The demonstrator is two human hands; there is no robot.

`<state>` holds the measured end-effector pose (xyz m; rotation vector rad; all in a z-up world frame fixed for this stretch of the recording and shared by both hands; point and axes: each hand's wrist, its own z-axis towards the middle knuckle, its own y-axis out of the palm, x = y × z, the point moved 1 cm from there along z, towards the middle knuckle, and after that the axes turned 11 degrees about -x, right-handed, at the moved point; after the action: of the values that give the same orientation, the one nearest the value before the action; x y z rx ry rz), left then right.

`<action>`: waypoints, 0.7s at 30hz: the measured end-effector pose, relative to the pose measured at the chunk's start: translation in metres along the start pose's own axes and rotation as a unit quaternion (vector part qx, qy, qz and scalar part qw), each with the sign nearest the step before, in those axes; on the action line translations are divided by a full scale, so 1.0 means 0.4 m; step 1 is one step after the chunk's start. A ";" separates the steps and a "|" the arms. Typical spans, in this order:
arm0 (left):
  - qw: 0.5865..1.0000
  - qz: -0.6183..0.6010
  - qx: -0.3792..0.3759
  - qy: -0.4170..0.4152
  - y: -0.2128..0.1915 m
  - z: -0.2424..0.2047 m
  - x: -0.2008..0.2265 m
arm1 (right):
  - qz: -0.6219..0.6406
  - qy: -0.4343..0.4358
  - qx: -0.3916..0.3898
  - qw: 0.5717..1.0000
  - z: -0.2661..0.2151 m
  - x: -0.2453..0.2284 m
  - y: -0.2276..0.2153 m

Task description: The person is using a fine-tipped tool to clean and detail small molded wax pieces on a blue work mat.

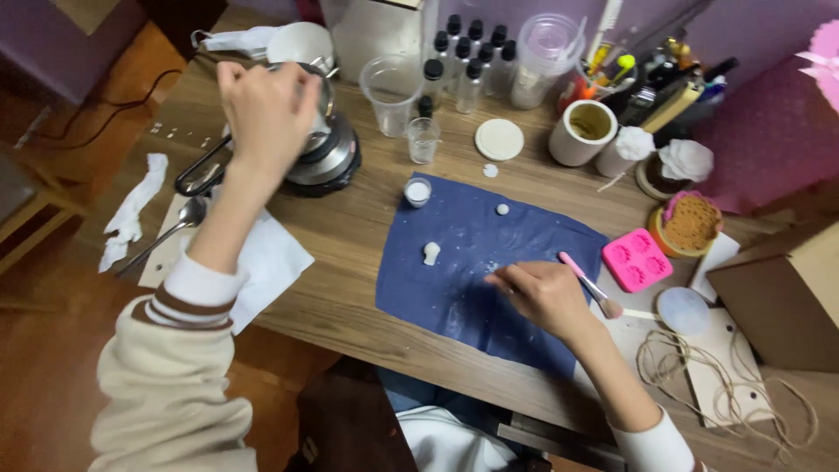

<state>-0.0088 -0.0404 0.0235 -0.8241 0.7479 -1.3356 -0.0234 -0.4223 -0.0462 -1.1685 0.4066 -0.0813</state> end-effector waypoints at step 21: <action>0.921 0.117 -0.150 0.338 0.331 0.144 0.673 | -0.115 -0.372 0.208 0.897 0.186 -0.356 -0.071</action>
<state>0.1344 -0.2973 -0.0591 -0.4684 1.5783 -1.3024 -0.1246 -0.3297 0.0420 -0.7389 -0.4185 0.0753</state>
